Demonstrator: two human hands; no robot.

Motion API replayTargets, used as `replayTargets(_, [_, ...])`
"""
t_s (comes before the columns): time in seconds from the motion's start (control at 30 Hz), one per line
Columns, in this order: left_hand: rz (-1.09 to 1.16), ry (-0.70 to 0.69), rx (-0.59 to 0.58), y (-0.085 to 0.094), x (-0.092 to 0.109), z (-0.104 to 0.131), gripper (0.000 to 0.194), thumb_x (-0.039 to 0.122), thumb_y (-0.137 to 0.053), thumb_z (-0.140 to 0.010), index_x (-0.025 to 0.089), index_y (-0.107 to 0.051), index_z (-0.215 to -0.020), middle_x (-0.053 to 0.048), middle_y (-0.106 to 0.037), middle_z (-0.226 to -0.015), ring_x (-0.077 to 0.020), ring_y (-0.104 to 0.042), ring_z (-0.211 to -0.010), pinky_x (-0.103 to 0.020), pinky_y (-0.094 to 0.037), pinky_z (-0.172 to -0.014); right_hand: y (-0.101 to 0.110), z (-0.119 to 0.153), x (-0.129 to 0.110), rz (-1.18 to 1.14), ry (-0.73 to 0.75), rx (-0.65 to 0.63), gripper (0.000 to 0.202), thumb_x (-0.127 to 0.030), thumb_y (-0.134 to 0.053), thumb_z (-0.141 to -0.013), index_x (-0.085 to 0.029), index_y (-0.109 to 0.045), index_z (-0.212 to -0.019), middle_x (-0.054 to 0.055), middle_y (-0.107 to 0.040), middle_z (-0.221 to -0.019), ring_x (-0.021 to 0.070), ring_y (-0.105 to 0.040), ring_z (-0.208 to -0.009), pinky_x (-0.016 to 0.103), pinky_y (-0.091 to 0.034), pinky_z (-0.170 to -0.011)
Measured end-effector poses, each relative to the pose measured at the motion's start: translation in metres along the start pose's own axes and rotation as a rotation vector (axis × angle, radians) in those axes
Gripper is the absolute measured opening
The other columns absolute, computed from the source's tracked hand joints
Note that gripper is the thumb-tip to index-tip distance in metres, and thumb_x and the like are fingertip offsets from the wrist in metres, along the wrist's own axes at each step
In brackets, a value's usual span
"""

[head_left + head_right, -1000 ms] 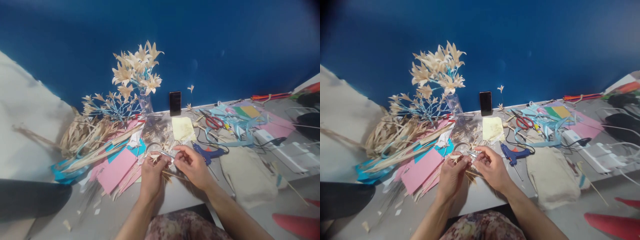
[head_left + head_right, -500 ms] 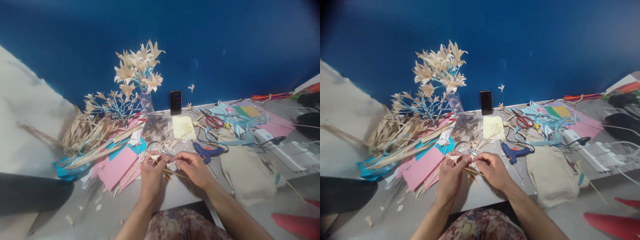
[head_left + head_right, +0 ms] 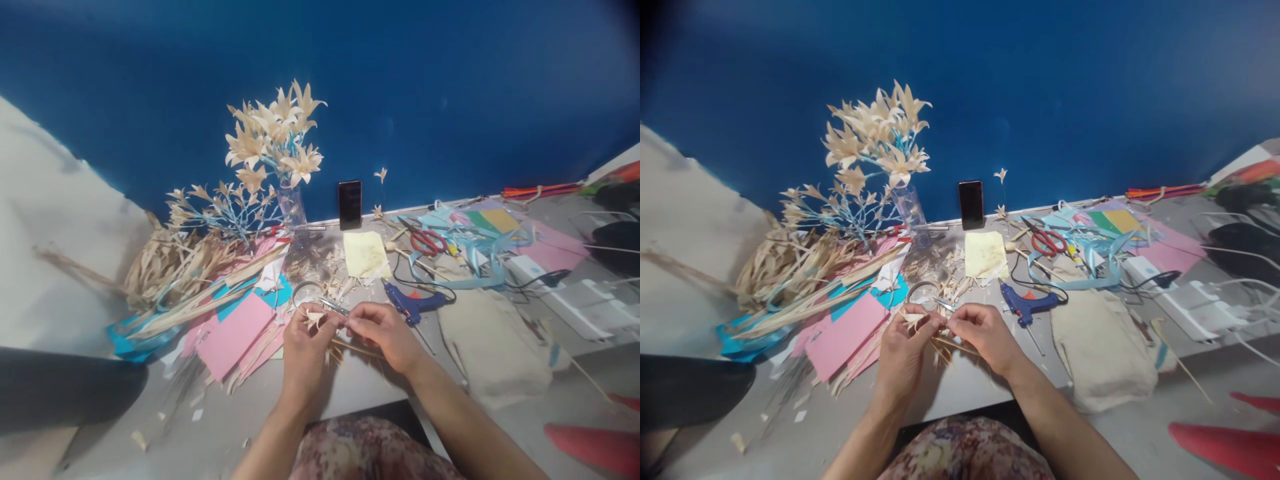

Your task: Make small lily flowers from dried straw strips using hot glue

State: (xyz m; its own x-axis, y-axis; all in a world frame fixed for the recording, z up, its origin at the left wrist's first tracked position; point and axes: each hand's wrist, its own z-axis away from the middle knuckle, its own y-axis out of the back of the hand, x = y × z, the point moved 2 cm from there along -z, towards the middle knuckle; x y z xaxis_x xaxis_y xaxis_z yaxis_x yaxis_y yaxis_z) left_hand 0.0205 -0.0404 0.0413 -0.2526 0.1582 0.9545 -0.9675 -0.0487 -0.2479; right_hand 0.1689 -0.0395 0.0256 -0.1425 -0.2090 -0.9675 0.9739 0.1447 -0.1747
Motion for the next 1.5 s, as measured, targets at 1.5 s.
replayTargets(1.5, [-0.282,0.071,-0.317,0.001,0.001,0.007,0.012,0.027,-0.071,-0.08,0.015,-0.072,-0.079,-0.008,-0.075,-0.07,-0.0217,-0.071,-0.065,-0.03,-0.055,-0.062,0.013,0.026,-0.026,0.841,0.446,0.214,0.01,-0.016,-0.056,-0.084,-0.02,-0.064,-0.079,0.002,-0.066,-0.071,0.0146,-0.056,-0.063,0.025,-0.038,-0.06])
